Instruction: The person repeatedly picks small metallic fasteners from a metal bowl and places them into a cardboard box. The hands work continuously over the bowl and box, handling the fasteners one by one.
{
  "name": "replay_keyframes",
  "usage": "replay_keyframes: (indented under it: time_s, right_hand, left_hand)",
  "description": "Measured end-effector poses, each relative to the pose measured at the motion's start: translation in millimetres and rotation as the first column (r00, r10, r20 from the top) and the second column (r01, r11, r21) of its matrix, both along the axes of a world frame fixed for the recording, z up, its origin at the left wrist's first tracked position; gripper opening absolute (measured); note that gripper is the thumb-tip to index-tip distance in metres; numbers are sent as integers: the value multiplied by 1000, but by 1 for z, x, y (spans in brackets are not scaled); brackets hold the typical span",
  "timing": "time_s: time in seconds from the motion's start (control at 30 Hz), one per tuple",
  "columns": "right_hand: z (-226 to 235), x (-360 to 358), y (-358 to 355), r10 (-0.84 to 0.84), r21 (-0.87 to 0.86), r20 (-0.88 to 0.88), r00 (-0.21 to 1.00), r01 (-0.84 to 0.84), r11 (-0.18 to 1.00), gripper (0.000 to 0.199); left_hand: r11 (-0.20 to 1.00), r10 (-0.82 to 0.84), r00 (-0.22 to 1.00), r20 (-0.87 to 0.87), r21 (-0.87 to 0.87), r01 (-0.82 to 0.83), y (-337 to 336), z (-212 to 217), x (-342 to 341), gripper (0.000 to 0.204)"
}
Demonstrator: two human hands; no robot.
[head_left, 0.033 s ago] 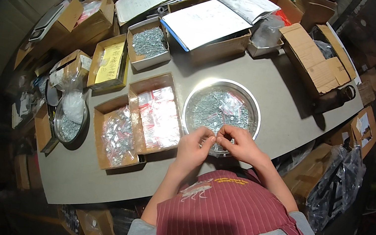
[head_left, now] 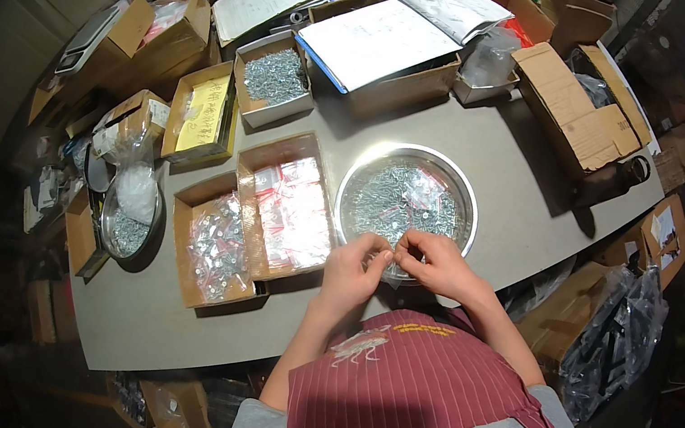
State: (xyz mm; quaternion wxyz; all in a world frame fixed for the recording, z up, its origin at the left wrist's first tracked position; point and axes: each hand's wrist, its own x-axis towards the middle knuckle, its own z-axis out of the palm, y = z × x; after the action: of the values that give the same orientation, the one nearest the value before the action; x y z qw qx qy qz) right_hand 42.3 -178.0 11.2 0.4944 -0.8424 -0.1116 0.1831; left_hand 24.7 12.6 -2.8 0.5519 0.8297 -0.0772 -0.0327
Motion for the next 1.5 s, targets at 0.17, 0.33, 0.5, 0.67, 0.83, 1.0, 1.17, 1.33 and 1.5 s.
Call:
replay_keyframes:
  time_s: [0.17,0.33,0.5,0.67,0.83,1.0,1.17,1.33,1.5]
  right_hand:
    - [7,1,5,105,-71,-33,994,-107,992,23]
    - [0,4,-6,-2,-46,-19,1000,1,999,22]
    - [-38,19,-3,65,-330,357,932,60,942,24]
    - [-64,24,11,267,-542,264,927,-86,836,31]
    - [-74,50,16,182,-429,639,748,149,891,29]
    - [-85,63,16,247,-461,673,697,135,877,30]
    - [-73,52,13,15,-197,441,897,80,977,19]
    - [-27,20,14,-64,296,-106,992,93,951,12]
    - [-13,13,-3,7,282,-181,984,44,958,12]
  left_hand:
    - [970,192,969,156,122,-212,21,0,-5,14]
    - [785,619,774,136,-78,-614,102,1,-2,12]
    - [591,717,563,412,68,-803,147,14,-10,15]
    - [685,633,688,354,159,-711,130,3,-13,20]
    - [783,495,756,428,157,-601,83,-3,-1,25]
    - [890,314,851,421,181,-418,57,-9,9,23]
    - [947,175,903,392,183,-263,27,-2,16,20]
    - [986,81,974,210,127,-109,12,3,19,15]
    - [984,-38,988,152,180,10,6,4,18,7]
